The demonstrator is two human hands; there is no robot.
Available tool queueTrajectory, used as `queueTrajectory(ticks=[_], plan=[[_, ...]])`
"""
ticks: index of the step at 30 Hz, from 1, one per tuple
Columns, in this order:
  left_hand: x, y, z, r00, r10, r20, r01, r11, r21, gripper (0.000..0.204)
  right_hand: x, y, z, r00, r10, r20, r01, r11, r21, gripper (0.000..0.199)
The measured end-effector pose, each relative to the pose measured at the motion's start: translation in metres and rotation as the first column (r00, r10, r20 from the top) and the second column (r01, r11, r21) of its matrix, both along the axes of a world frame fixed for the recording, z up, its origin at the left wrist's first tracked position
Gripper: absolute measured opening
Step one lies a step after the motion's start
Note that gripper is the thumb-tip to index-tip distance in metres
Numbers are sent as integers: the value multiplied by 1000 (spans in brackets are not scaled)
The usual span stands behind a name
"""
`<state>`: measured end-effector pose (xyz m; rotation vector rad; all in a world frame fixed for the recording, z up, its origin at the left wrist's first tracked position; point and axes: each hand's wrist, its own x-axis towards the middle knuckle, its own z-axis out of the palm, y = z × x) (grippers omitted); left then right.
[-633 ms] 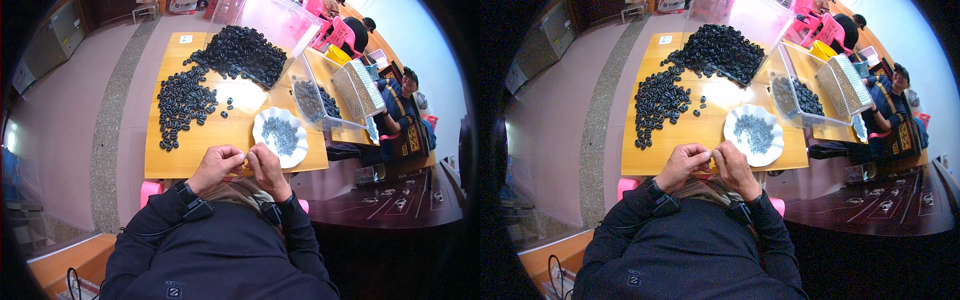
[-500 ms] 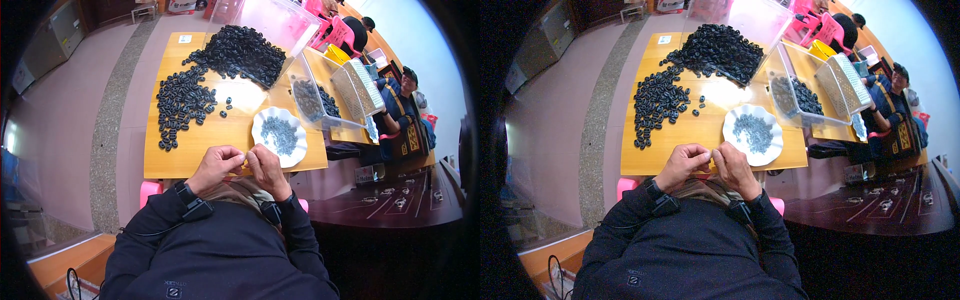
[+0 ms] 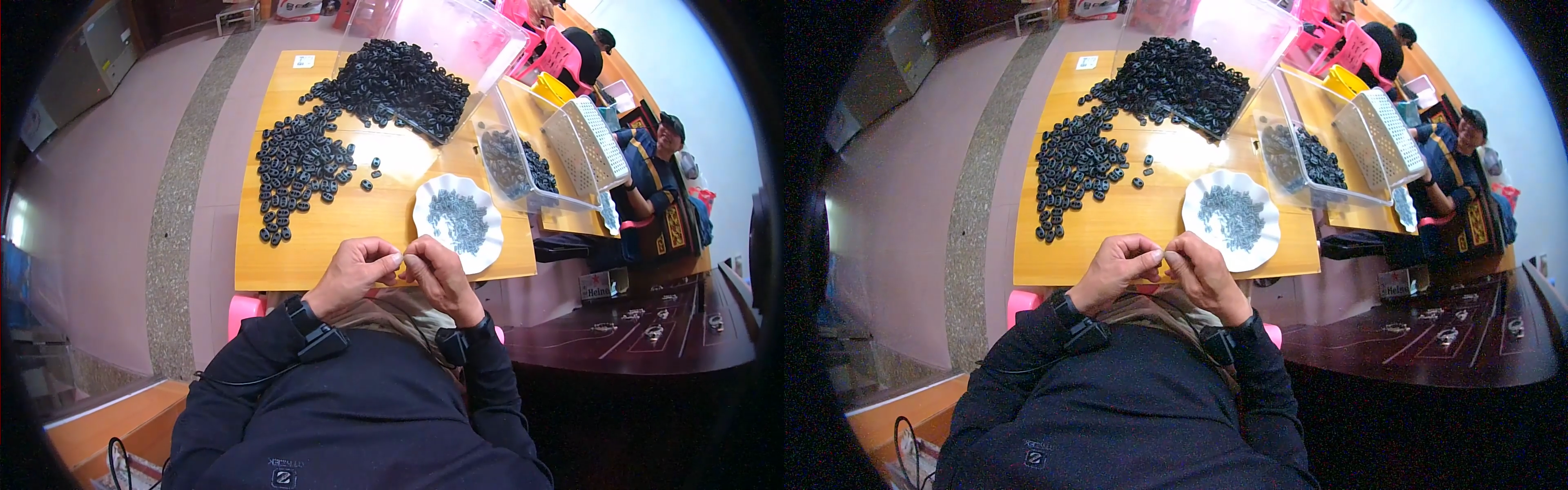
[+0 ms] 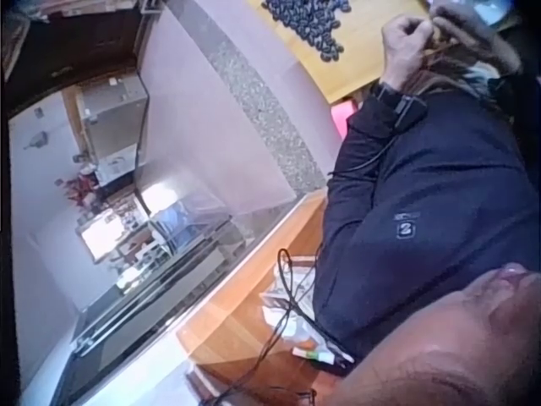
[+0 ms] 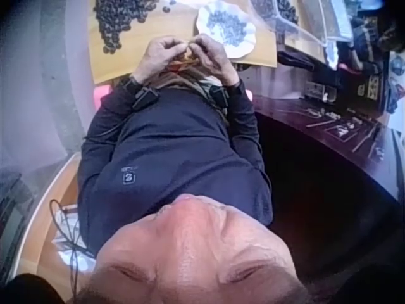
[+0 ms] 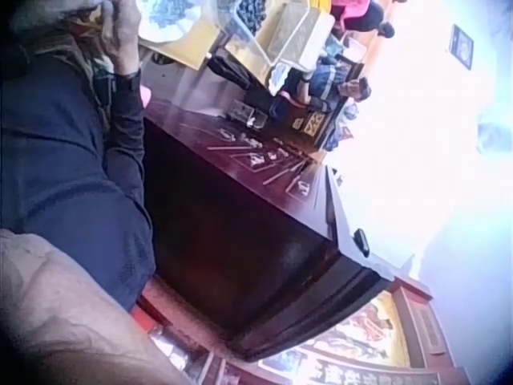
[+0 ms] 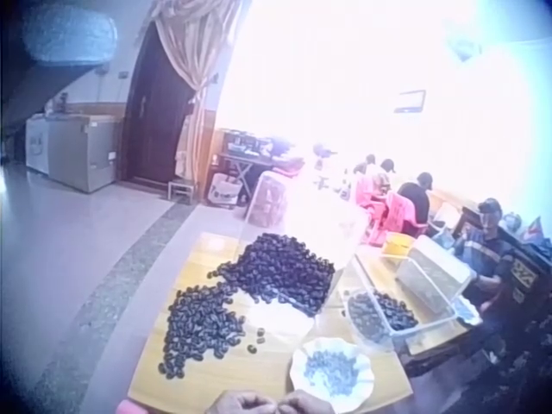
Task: The person assembles cord locks by hand, picking up a spring from a dish and a plastic housing from the table. They insert the spring into the housing, press the components together, and place the completed cord lock back onto the table.
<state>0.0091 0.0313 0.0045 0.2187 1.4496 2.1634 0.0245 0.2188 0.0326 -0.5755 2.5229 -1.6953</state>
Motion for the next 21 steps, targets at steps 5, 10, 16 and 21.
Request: queueTrajectory(ticks=[5,10,16,21], plan=[[1,1,1,1000,-9,-4,9,1000,-22,15,-2,3,-5,982,15,-188,26,977,212,9],[0,-1,1,993,-19,-117,12,998,-62,16,-2,2,-5,974,12,-226,38,976,215,10],[-2,-1,2,989,-15,-147,4,997,-76,16,-4,1,-13,985,-6,-174,18,998,62,2],[0,-1,3,998,-5,-55,6,1000,11,15,-2,-1,-11,998,16,-56,-23,991,-132,6]])
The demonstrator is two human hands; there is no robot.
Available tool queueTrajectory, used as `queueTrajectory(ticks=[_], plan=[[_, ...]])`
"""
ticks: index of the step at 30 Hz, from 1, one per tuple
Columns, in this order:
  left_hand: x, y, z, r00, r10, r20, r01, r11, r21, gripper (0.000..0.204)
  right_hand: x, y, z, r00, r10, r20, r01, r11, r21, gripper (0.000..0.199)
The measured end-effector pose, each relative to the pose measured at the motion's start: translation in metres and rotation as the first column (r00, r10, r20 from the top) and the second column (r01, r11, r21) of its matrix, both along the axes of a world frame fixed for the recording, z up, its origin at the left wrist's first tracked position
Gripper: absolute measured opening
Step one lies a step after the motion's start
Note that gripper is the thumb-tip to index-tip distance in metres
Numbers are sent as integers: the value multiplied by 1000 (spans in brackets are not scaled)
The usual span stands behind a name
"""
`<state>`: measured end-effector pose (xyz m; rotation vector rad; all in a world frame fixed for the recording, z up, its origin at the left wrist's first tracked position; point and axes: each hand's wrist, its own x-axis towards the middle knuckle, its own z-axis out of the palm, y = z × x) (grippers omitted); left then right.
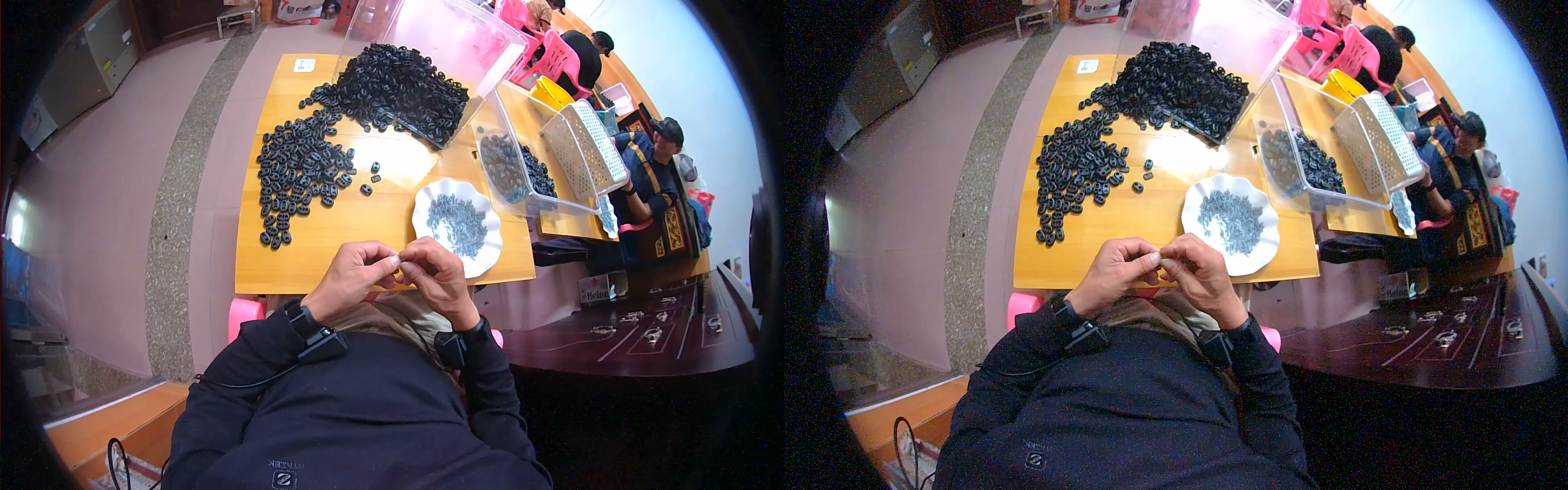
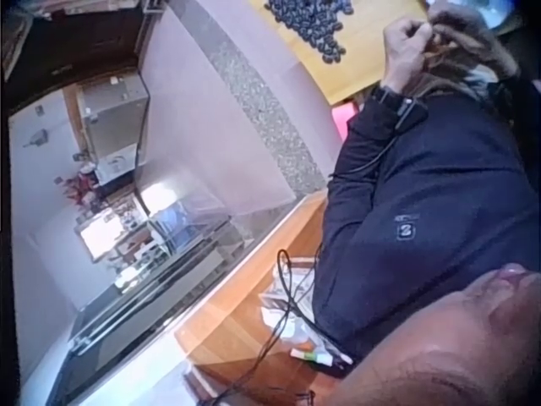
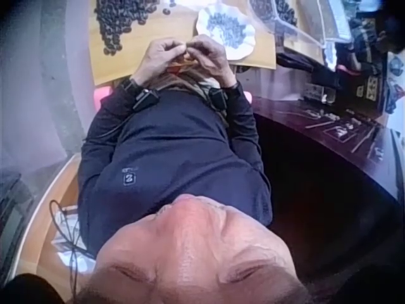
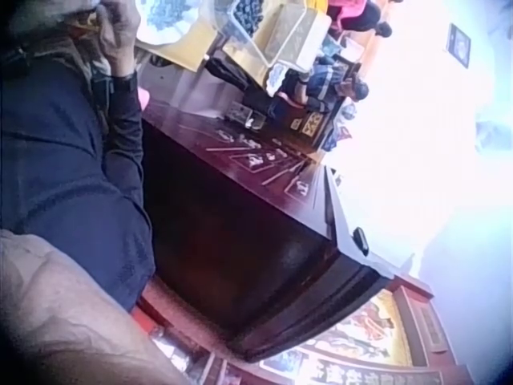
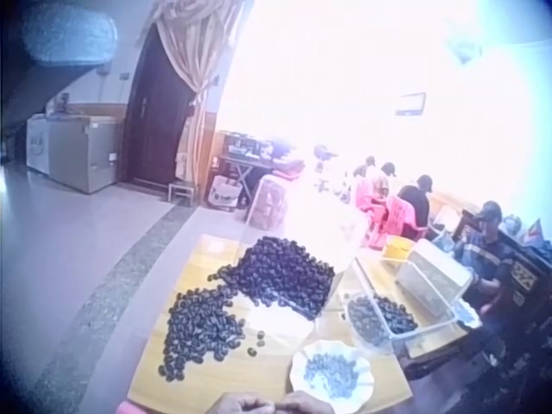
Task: The person assembles cord locks by hand, picking up a spring from a dish and a plastic housing from the table. They insert the spring into the housing, press the components together, and place the completed cord lock back onto the table.
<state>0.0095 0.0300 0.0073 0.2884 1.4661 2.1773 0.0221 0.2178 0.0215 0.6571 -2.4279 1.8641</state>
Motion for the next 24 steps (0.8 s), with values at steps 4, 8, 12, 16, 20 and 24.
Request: queueTrajectory(ticks=[4,8,12,16,20,24], plan=[[1,-1,1,995,-30,90,28,999,21,16,0,0,-2,999,15,34,-12,998,-63,7],[0,-2,1,996,-45,78,44,999,13,16,1,1,-1,996,11,92,-7,999,-53,4],[0,-2,3,997,-50,54,49,999,5,16,2,1,3,990,19,139,-10,998,-64,2],[0,-3,3,996,-78,46,78,997,-1,15,1,6,3,976,44,213,-33,998,-56,5],[0,-2,-1,995,-95,-6,95,995,-25,16,2,8,7,954,42,297,-45,999,4,9],[1,-2,4,996,-91,-11,91,996,-20,16,4,6,9,944,6,329,-7,1000,1,9]])
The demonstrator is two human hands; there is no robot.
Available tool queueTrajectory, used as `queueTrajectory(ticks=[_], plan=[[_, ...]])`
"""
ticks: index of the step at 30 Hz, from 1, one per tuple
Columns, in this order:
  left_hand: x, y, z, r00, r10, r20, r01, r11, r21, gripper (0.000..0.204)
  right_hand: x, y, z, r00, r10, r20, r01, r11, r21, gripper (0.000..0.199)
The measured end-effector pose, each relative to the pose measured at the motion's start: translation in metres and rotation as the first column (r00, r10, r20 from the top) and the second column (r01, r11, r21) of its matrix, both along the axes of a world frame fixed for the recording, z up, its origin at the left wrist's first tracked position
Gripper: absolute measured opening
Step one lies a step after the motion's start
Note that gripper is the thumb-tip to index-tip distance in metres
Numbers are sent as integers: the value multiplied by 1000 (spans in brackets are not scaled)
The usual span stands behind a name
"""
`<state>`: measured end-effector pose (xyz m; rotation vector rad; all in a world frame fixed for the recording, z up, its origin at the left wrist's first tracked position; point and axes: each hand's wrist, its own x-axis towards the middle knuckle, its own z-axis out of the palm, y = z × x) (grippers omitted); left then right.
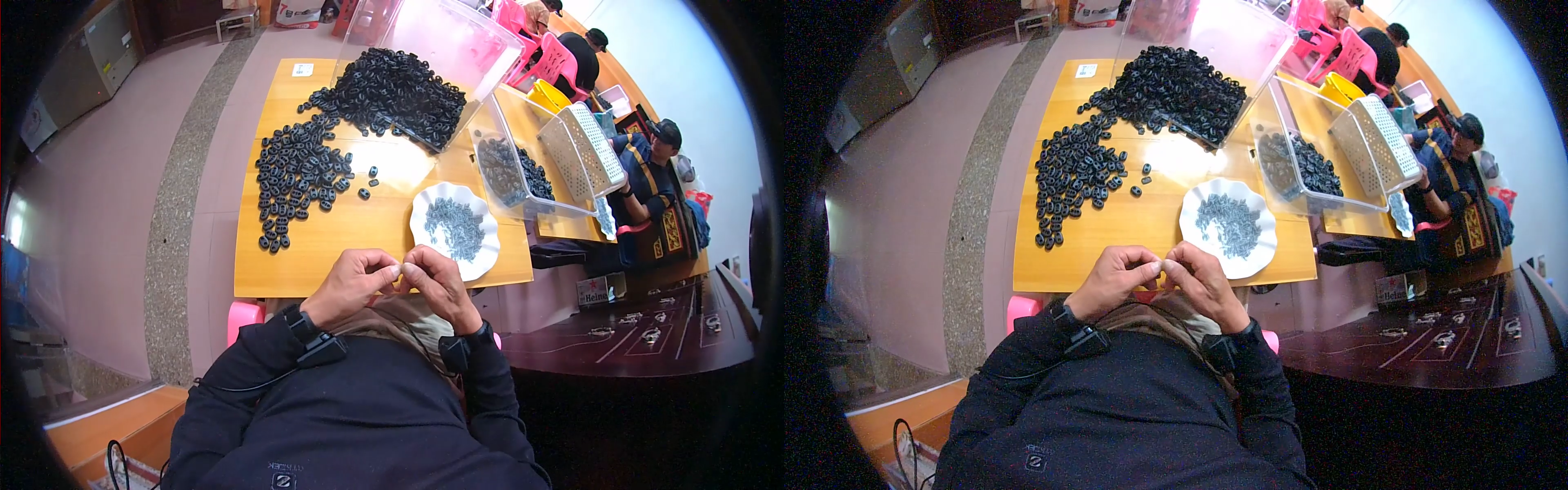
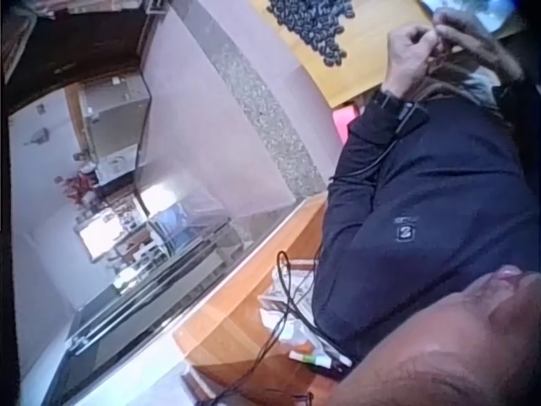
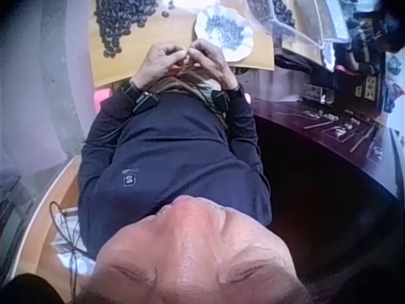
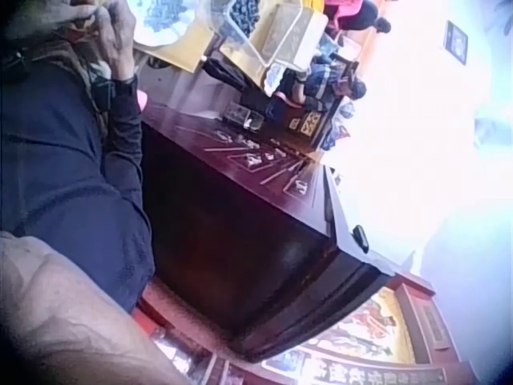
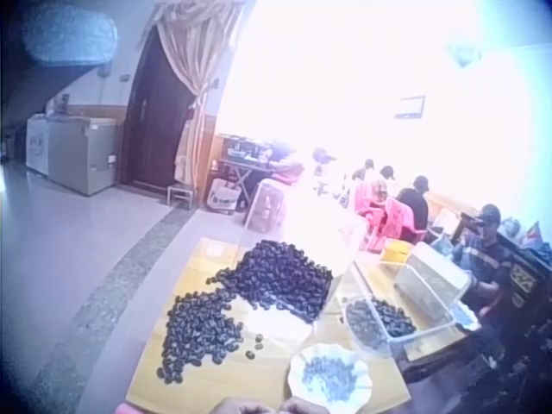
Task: The person assembles cord locks by hand, picking up a spring from a dish and a plastic housing from the table. They insert the spring into the housing, press the components together, and place the completed cord lock back onto the table.
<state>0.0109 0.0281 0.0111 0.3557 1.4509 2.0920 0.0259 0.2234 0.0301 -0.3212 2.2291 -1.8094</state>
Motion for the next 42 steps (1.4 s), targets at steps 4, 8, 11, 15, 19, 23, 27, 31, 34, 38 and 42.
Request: queueTrajectory(ticks=[4,8,11,15,19,23,27,31,34,38,42], plan=[[-1,1,-5,998,49,27,-49,999,-16,16,-3,-5,-6,940,-7,-341,48,993,111,6],[-3,0,-9,978,96,186,-102,994,26,15,-3,-11,2,791,64,-608,121,958,259,20],[-3,-1,-8,961,113,251,-122,992,18,15,-1,-13,4,709,140,-691,167,919,357,23],[-2,1,-7,967,110,230,-118,993,21,15,0,-11,0,684,174,-709,200,889,412,26],[-3,-1,-8,968,107,229,-114,993,16,15,2,-13,4,682,226,-696,214,848,485,28],[-4,-1,-10,962,99,256,-114,993,44,14,2,-14,4,688,212,-694,221,850,478,29],[-3,1,-10,970,103,221,-113,993,32,14,1,-15,1,688,166,-707,235,871,433,24],[-1,2,-7,985,111,129,-111,994,-9,15,1,-15,4,753,-4,-658,220,944,245,11],[-1,2,-8,992,103,69,-101,994,-39,15,1,-12,0,809,-102,-579,249,951,181,5],[1,3,-3,983,118,139,-113,992,-48,15,-5,7,-3,796,-197,-573,369,908,200,6],[0,2,-4,983,116,140,-112,993,-38,16,-13,33,7,736,-179,-653,550,720,423,9]])
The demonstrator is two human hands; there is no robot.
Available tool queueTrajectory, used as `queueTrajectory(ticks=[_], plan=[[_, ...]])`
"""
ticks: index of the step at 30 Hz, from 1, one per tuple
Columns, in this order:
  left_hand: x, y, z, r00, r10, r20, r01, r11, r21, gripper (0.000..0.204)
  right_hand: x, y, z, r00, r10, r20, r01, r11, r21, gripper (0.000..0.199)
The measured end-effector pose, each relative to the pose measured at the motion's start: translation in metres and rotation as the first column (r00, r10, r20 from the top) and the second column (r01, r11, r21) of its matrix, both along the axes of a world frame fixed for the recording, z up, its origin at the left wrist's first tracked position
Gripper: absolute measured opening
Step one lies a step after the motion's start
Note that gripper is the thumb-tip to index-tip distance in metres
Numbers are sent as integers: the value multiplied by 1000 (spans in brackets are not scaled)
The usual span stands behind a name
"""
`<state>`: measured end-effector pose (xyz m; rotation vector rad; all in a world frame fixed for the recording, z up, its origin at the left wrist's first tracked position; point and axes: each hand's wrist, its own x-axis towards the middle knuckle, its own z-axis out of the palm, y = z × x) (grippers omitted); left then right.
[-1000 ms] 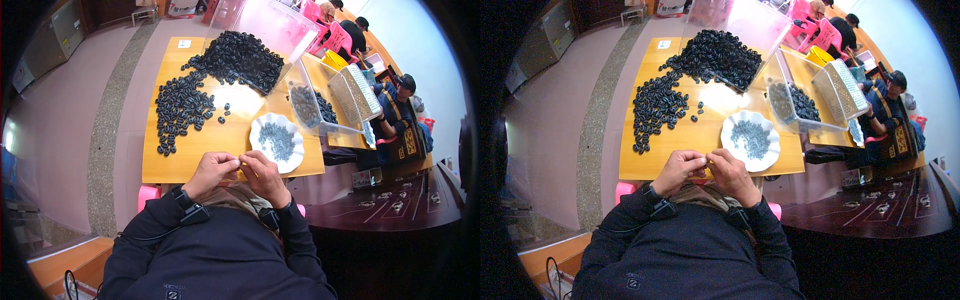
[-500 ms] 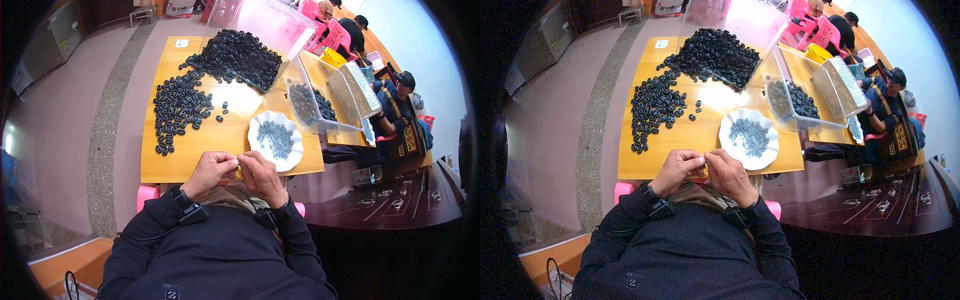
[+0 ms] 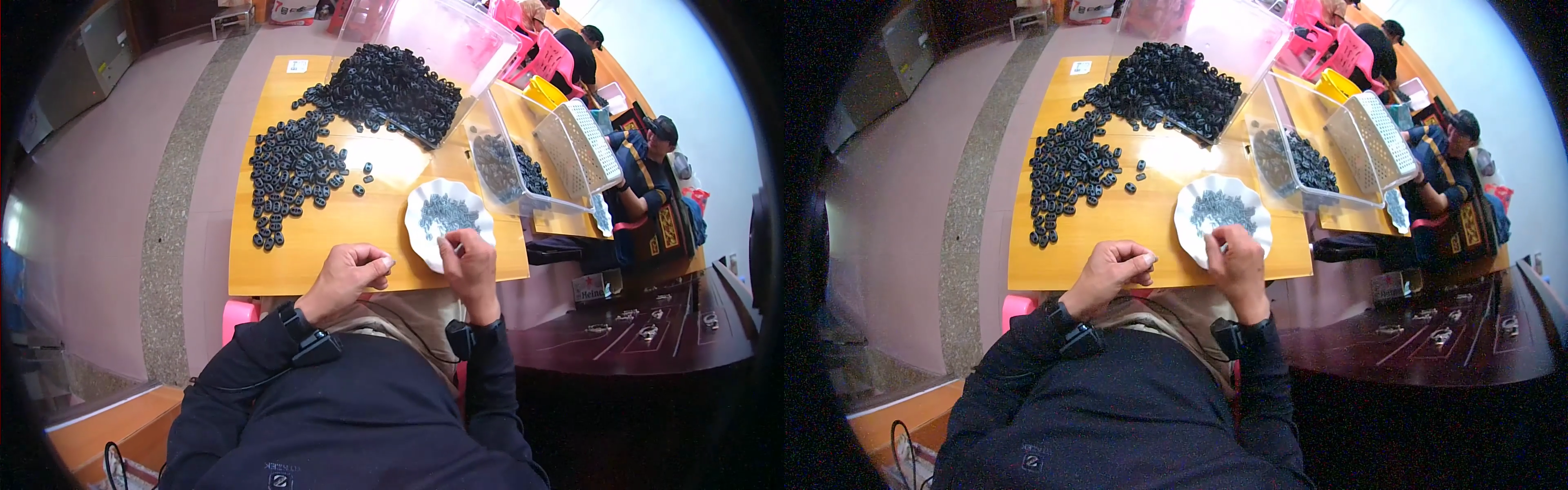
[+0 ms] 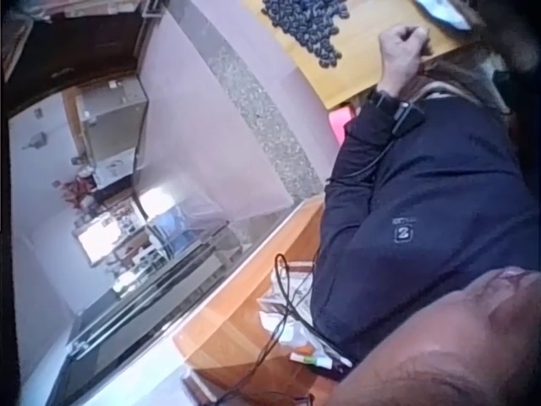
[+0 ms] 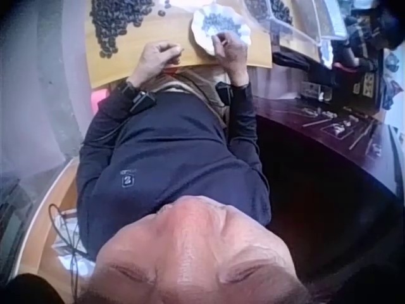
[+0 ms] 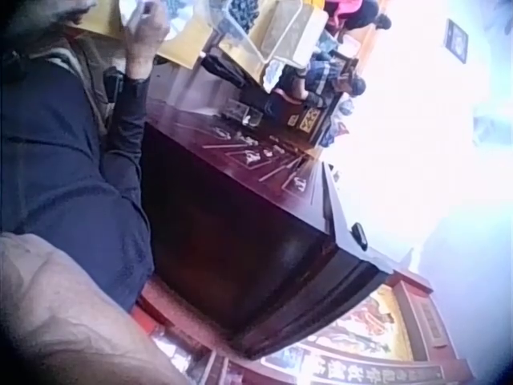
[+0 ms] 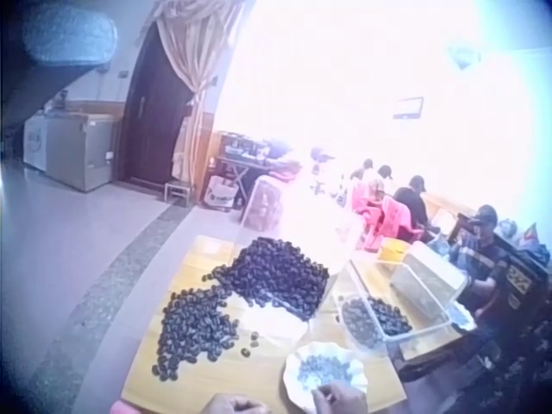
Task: The person assembles cord locks by hand, picking up a spring from a dish and a plastic housing from the table. They insert the spring into the housing, press the components together, and place the completed cord lock back onto the table.
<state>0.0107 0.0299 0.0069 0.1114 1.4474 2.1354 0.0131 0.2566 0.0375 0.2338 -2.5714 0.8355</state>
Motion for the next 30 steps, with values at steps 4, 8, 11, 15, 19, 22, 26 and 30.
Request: queueTrajectory(ticks=[4,8,11,15,19,22,26,30], plan=[[0,4,2,997,-1,81,-1,1000,24,16,-1,15,0,999,-16,-31,21,988,150,7],[0,3,1,995,-18,94,12,998,68,15,4,-6,10,970,234,71,-213,951,-226,11],[0,3,1,995,-38,87,29,993,114,15,9,-21,6,904,406,138,-323,857,-402,19],[1,2,5,990,-74,117,54,985,162,16,8,-28,-6,865,496,72,-388,753,-531,11],[2,0,5,985,-103,137,72,974,216,16,11,-33,-7,857,493,149,-319,736,-597,9],[2,-1,5,982,-119,146,84,970,227,16,11,-34,-10,857,505,99,-354,719,-598,7],[2,-1,8,979,-124,162,82,966,247,17,12,-36,-7,829,533,167,-299,676,-673,6],[1,-1,5,983,-122,140,85,967,242,17,13,-37,-7,838,516,176,-280,684,-673,5]])
